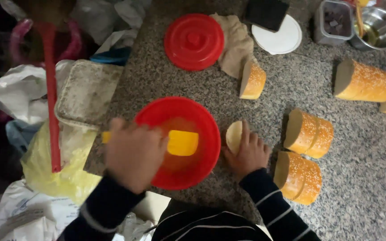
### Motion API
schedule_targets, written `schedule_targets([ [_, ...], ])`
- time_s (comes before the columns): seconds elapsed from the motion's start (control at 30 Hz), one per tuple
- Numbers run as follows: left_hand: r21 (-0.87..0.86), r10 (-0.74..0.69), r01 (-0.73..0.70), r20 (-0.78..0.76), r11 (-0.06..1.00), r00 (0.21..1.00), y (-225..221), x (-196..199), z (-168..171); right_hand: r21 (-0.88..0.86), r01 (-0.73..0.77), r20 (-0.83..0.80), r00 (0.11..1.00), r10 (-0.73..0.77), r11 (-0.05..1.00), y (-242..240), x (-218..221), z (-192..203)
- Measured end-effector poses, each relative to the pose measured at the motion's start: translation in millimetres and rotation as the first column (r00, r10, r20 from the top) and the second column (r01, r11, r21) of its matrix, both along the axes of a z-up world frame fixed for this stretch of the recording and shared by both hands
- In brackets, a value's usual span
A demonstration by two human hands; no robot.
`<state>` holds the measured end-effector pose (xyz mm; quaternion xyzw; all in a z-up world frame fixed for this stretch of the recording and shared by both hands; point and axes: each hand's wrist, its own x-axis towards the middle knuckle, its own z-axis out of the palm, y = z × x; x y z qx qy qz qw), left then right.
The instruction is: Spreading a liquid coating onto multiple slices of bread using a spatula in a bakery setting.
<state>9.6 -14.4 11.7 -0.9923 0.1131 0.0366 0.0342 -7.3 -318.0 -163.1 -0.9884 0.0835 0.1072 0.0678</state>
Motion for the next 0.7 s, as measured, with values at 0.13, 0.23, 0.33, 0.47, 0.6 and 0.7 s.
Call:
schedule_targets([
  [0.13, 0.032, -0.107, 0.106, 0.011, 0.994, 0.994, -22.7, 1.1, -25.9, 0.211, 0.032, 0.060, 0.997, -0.045, 0.977, -28.0, 9.5, 1.2],
  [0.23, 0.020, 0.016, -0.012, -0.237, 1.000, 0.971, -45.0, 3.6, -22.1, 0.865, 0.244, -0.172, 0.965, -0.197, 0.439, -6.3, 1.2, 91.1],
  [0.33, -0.016, -0.120, 0.119, -0.127, 0.993, 0.985, -47.8, -4.5, -33.9, 0.936, 0.348, -0.318, 0.903, -0.290, 0.059, -46.9, 5.5, 61.2],
  [0.47, 0.008, -0.120, 0.125, -0.222, 0.992, 0.968, -61.7, 5.2, -50.5, 0.902, 0.413, -0.430, 0.835, -0.343, -0.126, -20.5, -2.8, 97.0],
  [0.6, -0.017, -0.116, 0.118, -0.356, 0.993, 0.927, -60.0, 2.1, -54.5, 0.747, 0.548, -0.664, 0.632, -0.399, -0.377, 5.3, -4.6, 116.2],
  [0.7, -0.068, -0.112, 0.096, -0.309, 0.993, 0.944, -53.6, 3.0, -60.5, 0.703, 0.597, -0.709, 0.546, -0.447, -0.386, 2.8, -11.1, 102.5],
])
